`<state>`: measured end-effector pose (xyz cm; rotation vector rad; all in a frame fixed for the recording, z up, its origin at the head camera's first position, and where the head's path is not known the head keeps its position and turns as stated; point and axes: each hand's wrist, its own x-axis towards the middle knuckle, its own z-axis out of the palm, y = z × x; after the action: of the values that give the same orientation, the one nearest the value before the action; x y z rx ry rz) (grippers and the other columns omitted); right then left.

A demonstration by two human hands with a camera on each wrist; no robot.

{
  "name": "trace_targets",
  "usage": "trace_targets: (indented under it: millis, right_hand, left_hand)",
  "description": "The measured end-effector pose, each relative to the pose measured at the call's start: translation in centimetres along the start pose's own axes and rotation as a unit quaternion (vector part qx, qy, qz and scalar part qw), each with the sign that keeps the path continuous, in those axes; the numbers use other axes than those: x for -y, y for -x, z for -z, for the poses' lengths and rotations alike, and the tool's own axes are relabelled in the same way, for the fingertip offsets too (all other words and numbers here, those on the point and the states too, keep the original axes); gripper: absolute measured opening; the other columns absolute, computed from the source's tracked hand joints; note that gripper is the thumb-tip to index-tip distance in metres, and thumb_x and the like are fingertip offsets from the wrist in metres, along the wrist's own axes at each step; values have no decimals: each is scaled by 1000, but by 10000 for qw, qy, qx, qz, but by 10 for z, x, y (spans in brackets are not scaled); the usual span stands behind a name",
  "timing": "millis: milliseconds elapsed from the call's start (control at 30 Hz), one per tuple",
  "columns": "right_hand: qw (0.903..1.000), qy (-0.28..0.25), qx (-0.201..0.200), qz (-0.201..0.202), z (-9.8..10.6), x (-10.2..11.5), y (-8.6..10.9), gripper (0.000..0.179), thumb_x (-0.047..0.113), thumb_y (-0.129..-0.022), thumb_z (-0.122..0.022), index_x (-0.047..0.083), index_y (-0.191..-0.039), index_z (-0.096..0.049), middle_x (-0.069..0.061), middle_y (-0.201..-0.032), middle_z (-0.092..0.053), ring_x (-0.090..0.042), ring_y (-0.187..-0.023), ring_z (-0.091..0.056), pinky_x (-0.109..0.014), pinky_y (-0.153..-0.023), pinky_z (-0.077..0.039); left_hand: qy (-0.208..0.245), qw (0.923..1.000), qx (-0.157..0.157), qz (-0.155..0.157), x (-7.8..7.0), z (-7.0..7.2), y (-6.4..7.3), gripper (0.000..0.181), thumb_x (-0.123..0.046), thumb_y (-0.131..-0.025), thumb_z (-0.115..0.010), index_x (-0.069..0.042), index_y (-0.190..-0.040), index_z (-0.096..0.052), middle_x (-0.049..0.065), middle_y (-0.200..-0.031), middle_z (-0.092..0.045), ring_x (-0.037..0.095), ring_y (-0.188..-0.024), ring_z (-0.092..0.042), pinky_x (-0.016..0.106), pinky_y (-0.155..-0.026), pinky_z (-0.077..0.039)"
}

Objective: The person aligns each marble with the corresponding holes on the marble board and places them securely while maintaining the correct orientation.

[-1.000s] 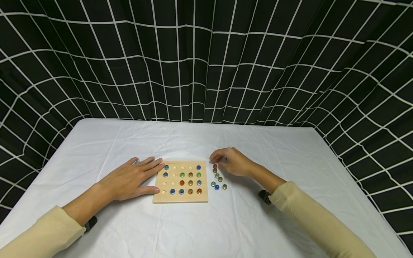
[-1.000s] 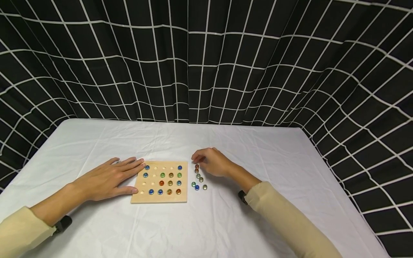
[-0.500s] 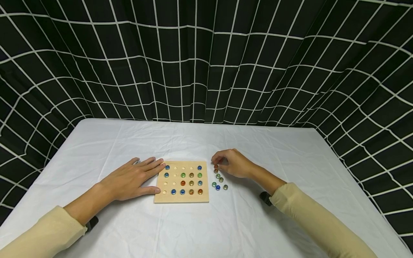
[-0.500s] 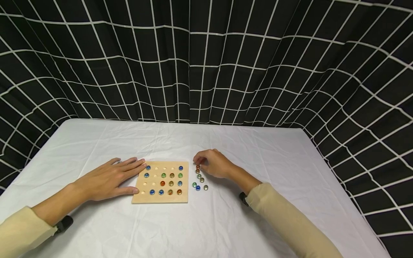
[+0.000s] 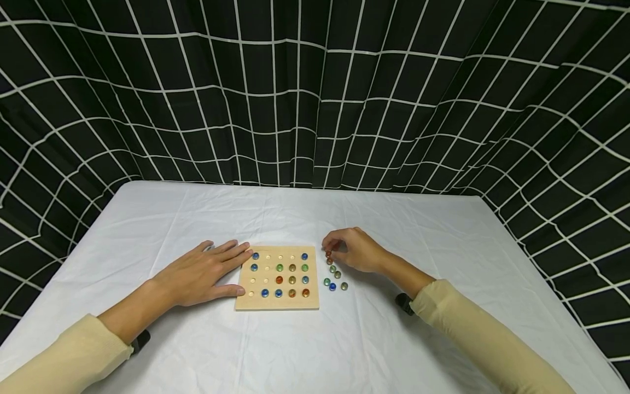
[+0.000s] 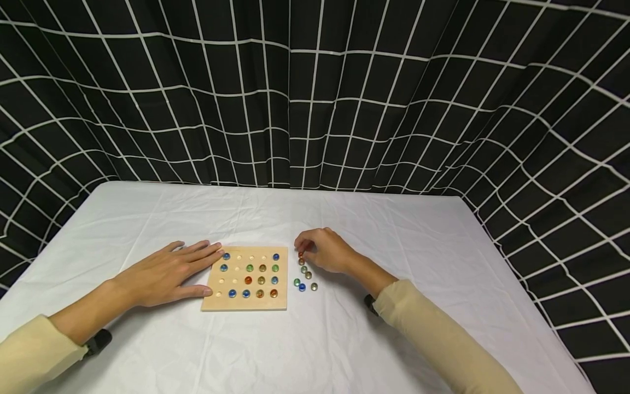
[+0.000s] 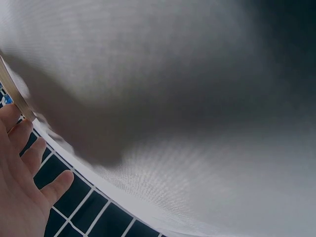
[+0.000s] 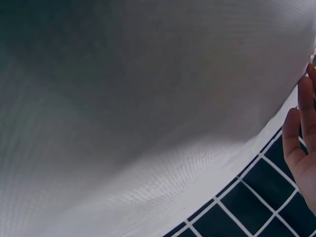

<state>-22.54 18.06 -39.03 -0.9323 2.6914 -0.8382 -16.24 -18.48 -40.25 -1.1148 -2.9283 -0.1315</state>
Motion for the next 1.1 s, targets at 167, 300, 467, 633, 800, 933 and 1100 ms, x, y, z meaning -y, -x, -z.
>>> trace_targets:
  millis: [167,300,467,633,800,933,1100]
  right_hand:
    - [9999,25,-105,-44,-1,2,0,22,-2,-87,-73,6,-108,-72,5,-93,-72,-9,-89,-65,-34,-86,-52]
    - [9996,100,-248,-40,-1,5,-1,23,-1,-87,-73,5,-110,-71,5,-93,-71,-10,-89,-64,-35,-84,-52]
    - [9994,61,-331,53,-2,13,-4,23,-1,-88,-73,4,-110,-70,4,-93,-71,-11,-88,-64,-38,-84,-54]
    - [9994,-68,-315,120,-5,19,-9,23,-1,-88,-73,3,-111,-70,4,-94,-71,-11,-89,-63,-39,-85,-53]
    - [9991,-197,-276,236,-8,24,-14,23,0,-88,-73,2,-111,-70,2,-95,-72,-13,-91,-64,-40,-87,-53]
    - [9990,-179,-246,319,-12,29,-19,23,0,-89,-72,2,-112,-70,1,-95,-72,-12,-91,-64,-38,-87,-53]
    - [9988,-161,-214,404,-16,37,-25,23,0,-89,-71,2,-112,-70,1,-96,-73,-11,-90,-64,-37,-86,-53]
  left_hand:
    - [23,10000,40,8,-1,1,0,81,-71,-95,-41,-19,-157,-35,1,-158,-37,29,-145,-35,62,-111,-30]
    - [-9,10000,47,20,-1,1,0,81,-72,-95,-41,-19,-156,-35,1,-158,-37,28,-145,-35,62,-111,-30]
    - [-25,10000,38,0,-1,0,-1,81,-72,-95,-40,-19,-156,-35,1,-158,-37,28,-145,-35,61,-111,-31]
    - [-54,10000,5,-33,0,-1,-1,81,-72,-95,-41,-19,-156,-36,1,-158,-37,28,-145,-35,61,-110,-31]
    - [-22,10000,53,26,1,-1,0,82,-72,-95,-39,-19,-156,-35,1,-159,-36,28,-145,-34,62,-110,-30]
    - [-28,10000,54,38,0,-1,0,82,-72,-95,-39,-19,-156,-35,1,-159,-36,28,-145,-35,62,-110,-30]
    - [-62,10000,41,0,1,0,0,81,-72,-95,-40,-19,-156,-35,1,-158,-37,29,-144,-36,62,-110,-31]
